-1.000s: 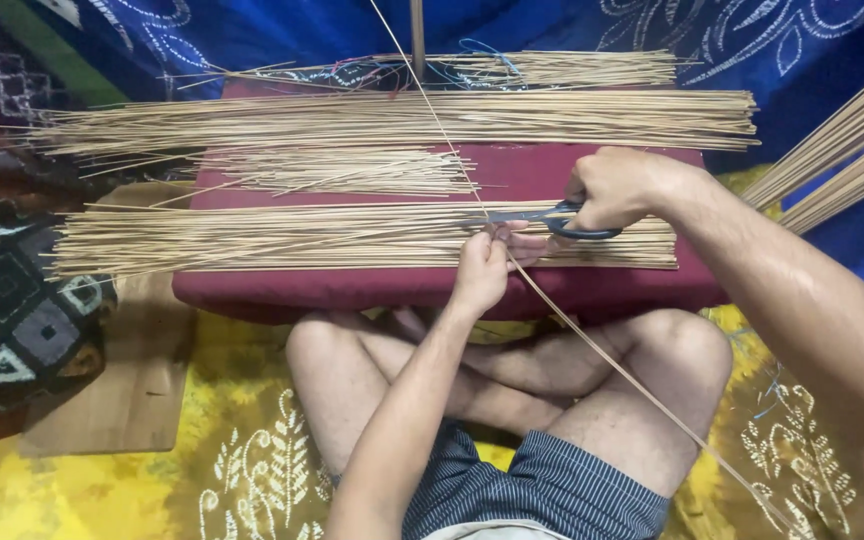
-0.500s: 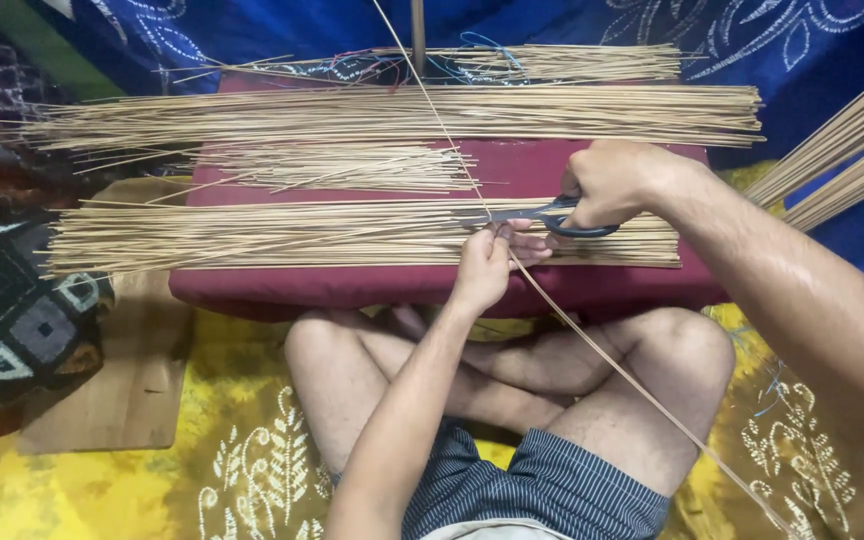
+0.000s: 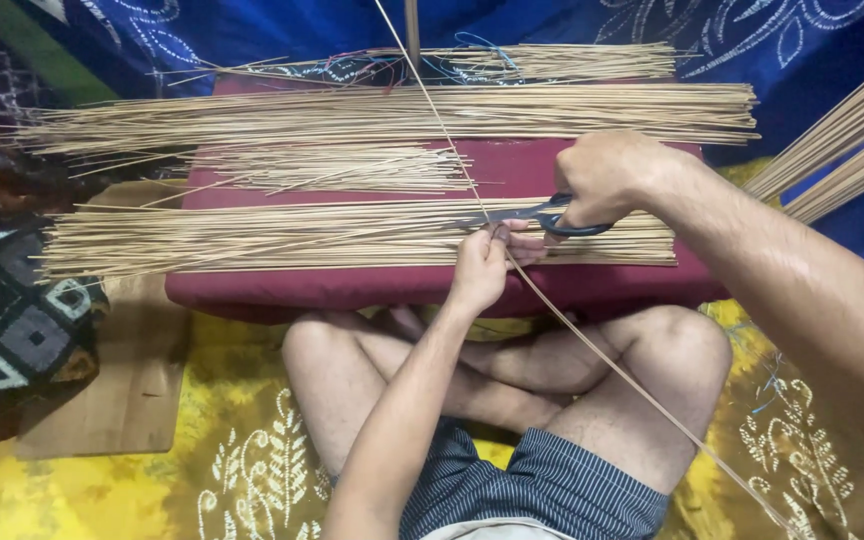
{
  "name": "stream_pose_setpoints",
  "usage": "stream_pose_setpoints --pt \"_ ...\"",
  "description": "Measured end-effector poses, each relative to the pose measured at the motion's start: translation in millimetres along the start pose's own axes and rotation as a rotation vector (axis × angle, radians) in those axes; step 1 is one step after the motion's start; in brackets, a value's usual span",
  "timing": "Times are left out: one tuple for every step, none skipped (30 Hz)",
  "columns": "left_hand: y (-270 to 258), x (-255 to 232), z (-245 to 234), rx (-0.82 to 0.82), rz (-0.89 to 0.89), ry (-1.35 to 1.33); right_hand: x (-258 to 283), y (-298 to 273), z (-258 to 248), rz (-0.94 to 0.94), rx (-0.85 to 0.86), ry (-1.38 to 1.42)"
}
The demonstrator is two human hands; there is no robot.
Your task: Sorting, aligning, and trimming thin wooden sticks by hand and with scissors
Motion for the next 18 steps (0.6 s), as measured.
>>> stream_pose_setpoints --pt "1 1 0 0.002 0.0 0.0 -2 1 2 0.002 -0.001 0.0" --pt "1 2 0 0.006 0.005 0.006 -3 2 3 -0.01 -0.005 -0.006" --pt "1 3 -1 0.009 0.011 0.012 -3 4 4 -0.022 -0.009 -0.013" --pt "1 3 -1 0.009 0.011 0.013 -5 4 6 -0.022 -0.009 -0.013" --pt "1 3 -1 0.01 0.013 0.01 -6 5 9 -0.027 -0.008 -0.013" --pt "1 2 -1 0.01 0.014 0.008 -7 6 11 -0.032 -0.008 -0.013" --pt "0 2 -1 0.011 0.015 0.008 -8 7 11 -0.031 -0.009 -0.013" --pt "-1 1 0 0.015 0.032 0.02 -8 7 11 -0.054 -0.028 -0.004" --pt "-1 0 0 0.018 0.048 0.033 -8 8 11 -0.076 -0.048 0.006" --pt "0 2 0 0.02 0.048 0.034 -8 7 13 -0.074 -0.048 0.007" --pt "1 4 -1 0.023 0.056 0.013 -6 6 12 -0.083 -0.079 -0.009" --pt "2 5 -2 0.027 0.064 -0.007 -5 6 12 -0.093 -0.109 -0.025" --pt "2 6 -3 0.026 0.064 -0.007 -7 5 10 -0.094 -0.109 -0.025" --pt "2 7 -4 0.029 0.063 -0.02 -10 4 6 -0.062 -0.122 0.012" --pt "2 8 -4 0.033 0.064 -0.033 -13 4 2 -0.031 -0.137 0.049" --pt "3 10 -5 0.032 0.064 -0.033 -22 7 10 -0.032 -0.136 0.049" --pt "4 11 -6 0.046 0.072 -0.042 -31 10 16 0.005 -0.158 0.07" --pt "5 12 -6 0.06 0.08 -0.05 -41 14 23 0.042 -0.179 0.09"
Point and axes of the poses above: each hand's wrist, its own y-axis towards the middle knuckle, its own z-axis out of the palm, x = y × z, the point moved 4 cm from there along y, towards the middle knuckle, and after that the axes turned 15 degrees about -x, right-handed, at the moved point
